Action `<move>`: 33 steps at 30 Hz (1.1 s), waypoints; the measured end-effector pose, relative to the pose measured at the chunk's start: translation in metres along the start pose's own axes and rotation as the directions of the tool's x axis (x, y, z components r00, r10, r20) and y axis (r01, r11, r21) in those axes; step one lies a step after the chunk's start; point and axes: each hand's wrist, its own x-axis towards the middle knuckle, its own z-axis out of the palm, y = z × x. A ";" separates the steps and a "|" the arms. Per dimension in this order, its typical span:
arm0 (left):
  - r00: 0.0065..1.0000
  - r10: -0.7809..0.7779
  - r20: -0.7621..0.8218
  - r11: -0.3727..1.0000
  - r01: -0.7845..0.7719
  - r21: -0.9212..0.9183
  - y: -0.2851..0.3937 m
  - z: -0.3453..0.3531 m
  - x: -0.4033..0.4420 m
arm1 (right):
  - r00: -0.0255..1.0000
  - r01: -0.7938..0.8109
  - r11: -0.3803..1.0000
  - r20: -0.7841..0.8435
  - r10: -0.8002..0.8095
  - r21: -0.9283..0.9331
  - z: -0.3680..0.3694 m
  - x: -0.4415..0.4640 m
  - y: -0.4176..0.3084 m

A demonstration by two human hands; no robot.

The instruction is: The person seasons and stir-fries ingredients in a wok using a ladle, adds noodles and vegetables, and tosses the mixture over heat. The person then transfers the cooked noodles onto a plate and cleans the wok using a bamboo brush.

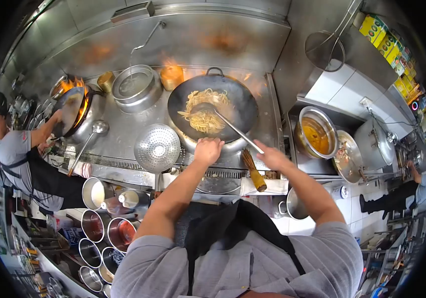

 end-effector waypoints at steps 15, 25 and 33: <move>0.998 0.050 -0.040 0.991 -0.054 -0.126 -0.017 0.018 0.013 | 0.994 -0.076 0.997 0.077 0.077 -0.019 0.002 -0.049 0.008; 0.996 -0.081 -0.025 0.990 0.078 -0.121 0.010 0.002 0.006 | 0.993 -0.097 0.988 0.056 0.105 -0.120 -0.019 -0.004 -0.037; 0.987 -0.095 0.126 0.993 0.103 -0.060 0.017 -0.008 0.000 | 0.999 -0.041 0.984 0.028 0.046 -0.174 -0.041 -0.008 -0.005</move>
